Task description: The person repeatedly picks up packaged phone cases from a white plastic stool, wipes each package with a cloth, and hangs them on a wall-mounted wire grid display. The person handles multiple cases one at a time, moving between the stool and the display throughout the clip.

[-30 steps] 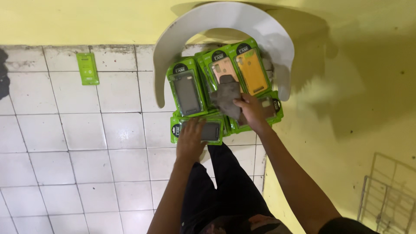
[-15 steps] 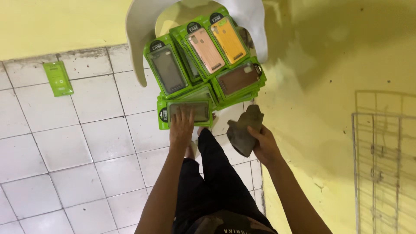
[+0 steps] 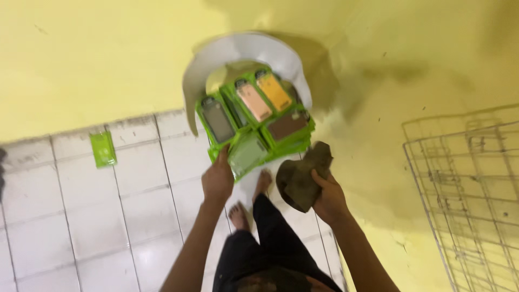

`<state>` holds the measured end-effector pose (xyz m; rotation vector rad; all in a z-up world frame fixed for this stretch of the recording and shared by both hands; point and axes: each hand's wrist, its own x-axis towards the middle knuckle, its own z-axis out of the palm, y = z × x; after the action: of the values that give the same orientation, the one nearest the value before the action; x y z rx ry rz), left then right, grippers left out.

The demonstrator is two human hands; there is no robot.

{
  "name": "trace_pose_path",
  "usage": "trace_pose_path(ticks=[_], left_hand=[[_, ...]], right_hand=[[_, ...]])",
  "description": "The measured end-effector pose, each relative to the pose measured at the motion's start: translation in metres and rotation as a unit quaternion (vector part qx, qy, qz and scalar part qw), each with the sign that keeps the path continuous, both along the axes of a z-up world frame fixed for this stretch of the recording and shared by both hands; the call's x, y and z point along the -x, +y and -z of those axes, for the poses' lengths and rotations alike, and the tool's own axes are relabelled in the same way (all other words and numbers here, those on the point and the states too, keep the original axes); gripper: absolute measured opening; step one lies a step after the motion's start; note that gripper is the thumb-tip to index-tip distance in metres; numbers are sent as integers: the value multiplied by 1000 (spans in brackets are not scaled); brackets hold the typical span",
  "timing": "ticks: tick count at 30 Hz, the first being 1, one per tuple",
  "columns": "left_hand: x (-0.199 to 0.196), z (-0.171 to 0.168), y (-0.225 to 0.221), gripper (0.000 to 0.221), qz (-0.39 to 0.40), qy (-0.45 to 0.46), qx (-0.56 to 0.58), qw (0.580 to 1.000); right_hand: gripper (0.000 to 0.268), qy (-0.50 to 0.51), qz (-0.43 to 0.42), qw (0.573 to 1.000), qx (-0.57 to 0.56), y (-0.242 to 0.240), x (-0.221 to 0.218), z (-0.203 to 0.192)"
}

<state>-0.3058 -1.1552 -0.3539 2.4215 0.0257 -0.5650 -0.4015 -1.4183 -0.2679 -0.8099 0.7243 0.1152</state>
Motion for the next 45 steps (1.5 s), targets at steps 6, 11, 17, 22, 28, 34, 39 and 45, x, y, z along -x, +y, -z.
trace_pose_path(ticks=[6,11,17,22,28,34,39,45], left_hand=[[45,-113,-8,58,-94,25,513,853],[87,-168,-37,61,-145,164,709,670],[74,-168,-18,63,-238,127,723,636],[55,-160,-11,55,-233,141,814,513],[24,-135,-8,52,-204,337,857,333],[44,-133,-31,53,-249,195,759,568],[41,-176,22,61,56,-13,480,876],[41,-181,31,61,186,169,391,885]], right_hand=[[53,-240,-27,801,548,60,-13,-97],[65,-373,-111,641,662,124,-35,-155],[62,-348,-296,526,717,150,-29,-184],[57,-327,-348,542,692,151,-1,-183],[60,-332,-355,522,700,139,44,-187],[48,-360,-256,705,555,78,26,-167],[33,-86,-335,749,564,8,-8,-146],[30,-252,-281,812,444,8,-35,-146]])
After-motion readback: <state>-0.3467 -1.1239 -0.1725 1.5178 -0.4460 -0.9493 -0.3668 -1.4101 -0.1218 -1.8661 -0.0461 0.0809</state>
